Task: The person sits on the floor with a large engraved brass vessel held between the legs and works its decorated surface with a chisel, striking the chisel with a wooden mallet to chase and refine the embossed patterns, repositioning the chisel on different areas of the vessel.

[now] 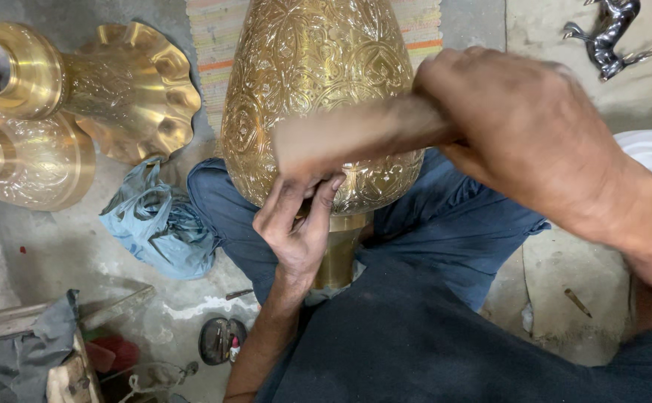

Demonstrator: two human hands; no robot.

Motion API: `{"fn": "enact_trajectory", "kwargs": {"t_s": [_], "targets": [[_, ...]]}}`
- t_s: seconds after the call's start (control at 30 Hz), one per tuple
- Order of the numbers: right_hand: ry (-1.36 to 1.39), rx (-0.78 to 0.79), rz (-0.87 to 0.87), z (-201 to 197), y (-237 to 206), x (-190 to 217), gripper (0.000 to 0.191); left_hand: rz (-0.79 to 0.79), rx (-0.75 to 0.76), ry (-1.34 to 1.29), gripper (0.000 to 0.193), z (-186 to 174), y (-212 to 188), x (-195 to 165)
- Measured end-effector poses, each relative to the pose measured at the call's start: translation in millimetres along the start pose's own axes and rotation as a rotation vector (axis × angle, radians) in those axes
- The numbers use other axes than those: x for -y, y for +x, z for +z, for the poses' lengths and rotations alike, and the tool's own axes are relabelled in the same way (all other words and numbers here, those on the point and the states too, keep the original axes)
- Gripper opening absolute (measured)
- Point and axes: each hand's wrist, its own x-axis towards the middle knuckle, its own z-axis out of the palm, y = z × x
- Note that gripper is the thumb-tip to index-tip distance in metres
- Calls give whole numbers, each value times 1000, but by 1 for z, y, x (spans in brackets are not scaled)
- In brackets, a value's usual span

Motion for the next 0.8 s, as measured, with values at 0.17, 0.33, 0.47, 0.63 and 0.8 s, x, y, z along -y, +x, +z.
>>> {"fn": "enact_trajectory", "kwargs": {"t_s": [0.17,0.33,0.47,0.63,0.8], "targets": [[63,16,42,4,-2,-1,34,39,24,-59,21,1,-2,13],[-219,-61,-126,9,-8,-5,41,77,45,-65,26,0,-1,15],[132,62,51,12,-8,-7,44,3,73,-50,25,-2,1,9],[129,15,78,9,-7,-4,37,41,63,-63,29,-2,4,6],[-192,-92,-65,10,-7,-1,33,63,96,0,22,-6,6,8]]}}
